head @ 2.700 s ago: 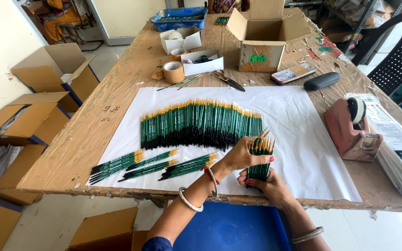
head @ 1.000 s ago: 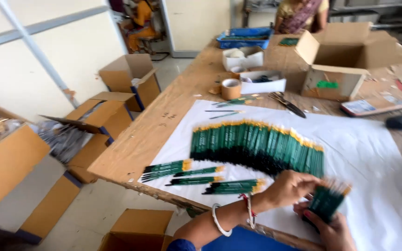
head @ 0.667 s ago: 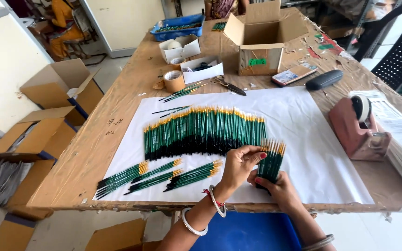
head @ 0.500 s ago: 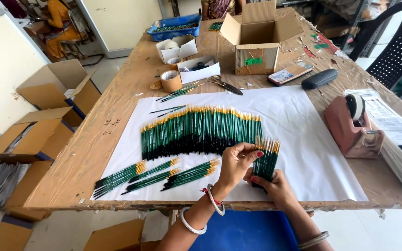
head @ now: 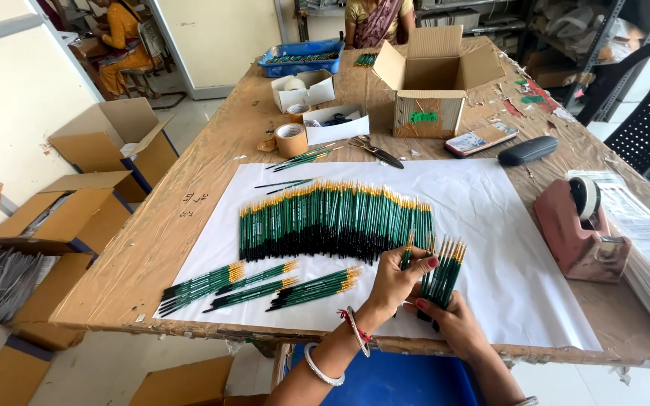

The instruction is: The recorder groups and sorts a large quantity of green paintbrushes into bundles on a paper-covered table.

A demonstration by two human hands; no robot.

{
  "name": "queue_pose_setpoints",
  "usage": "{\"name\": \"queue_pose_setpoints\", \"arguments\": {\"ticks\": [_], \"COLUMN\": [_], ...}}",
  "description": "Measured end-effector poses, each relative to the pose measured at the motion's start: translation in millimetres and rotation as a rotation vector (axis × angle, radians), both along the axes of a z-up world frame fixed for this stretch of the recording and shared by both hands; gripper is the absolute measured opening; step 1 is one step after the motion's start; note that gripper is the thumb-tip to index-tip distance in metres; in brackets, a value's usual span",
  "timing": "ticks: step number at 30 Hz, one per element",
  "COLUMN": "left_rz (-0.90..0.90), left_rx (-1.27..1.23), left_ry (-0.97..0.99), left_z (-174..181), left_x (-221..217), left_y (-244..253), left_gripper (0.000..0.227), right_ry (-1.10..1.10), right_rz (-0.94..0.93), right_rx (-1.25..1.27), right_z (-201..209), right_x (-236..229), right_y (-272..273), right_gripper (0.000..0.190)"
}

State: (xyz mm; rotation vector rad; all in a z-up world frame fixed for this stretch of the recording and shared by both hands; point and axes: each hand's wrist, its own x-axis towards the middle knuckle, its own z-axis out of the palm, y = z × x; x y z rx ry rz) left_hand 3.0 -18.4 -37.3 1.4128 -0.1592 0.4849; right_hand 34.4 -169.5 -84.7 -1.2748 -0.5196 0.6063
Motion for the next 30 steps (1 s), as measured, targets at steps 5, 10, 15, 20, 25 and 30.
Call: {"name": "queue_pose_setpoints", "arguments": {"ticks": [5,10,15,20,25,30], "left_rz": [0.143,0.024,-0.007,0.012,-0.176,0.001], "left_rx": [0.165,-0.145,0.138,-0.131,-0.138,0.288], "left_ry": [-0.195,-0.189,-0.072,-0.074,-0.003,-0.089], "left_z": [-18.2,-1.6,-11.9,9.4,8.6,-25.2], "left_x": [2.9,-1.5,8.8,0.8,2.3,19.5], "left_y": [-2.2,-0.8,-7.0,-8.5,-4.5,-8.4], "left_gripper": [0.023,0.022,0.022,0.029,0.031,0.031], "right_ry": [-0.085,-0.059,-0.141,-0.098,-0.116,-0.09], "right_rz": [-0.138,-0.02,-0.099,-0.029,-0.091,-0.114], "right_rx": [-0.37,-0.065,-0.494,-0.084,-0.239,-0.346], "right_z": [-36.4,19.3,-41.1,9.1,-14.9,-20.5], "right_x": [15.7,-9.5,18.4,-5.5,5.0,7.2], "right_y": [-4.2,0.6,-8.6,-2.1,-6.5,-8.0], "right_gripper": [0.031,0.035,0.029,0.036,0.03,0.024]}}
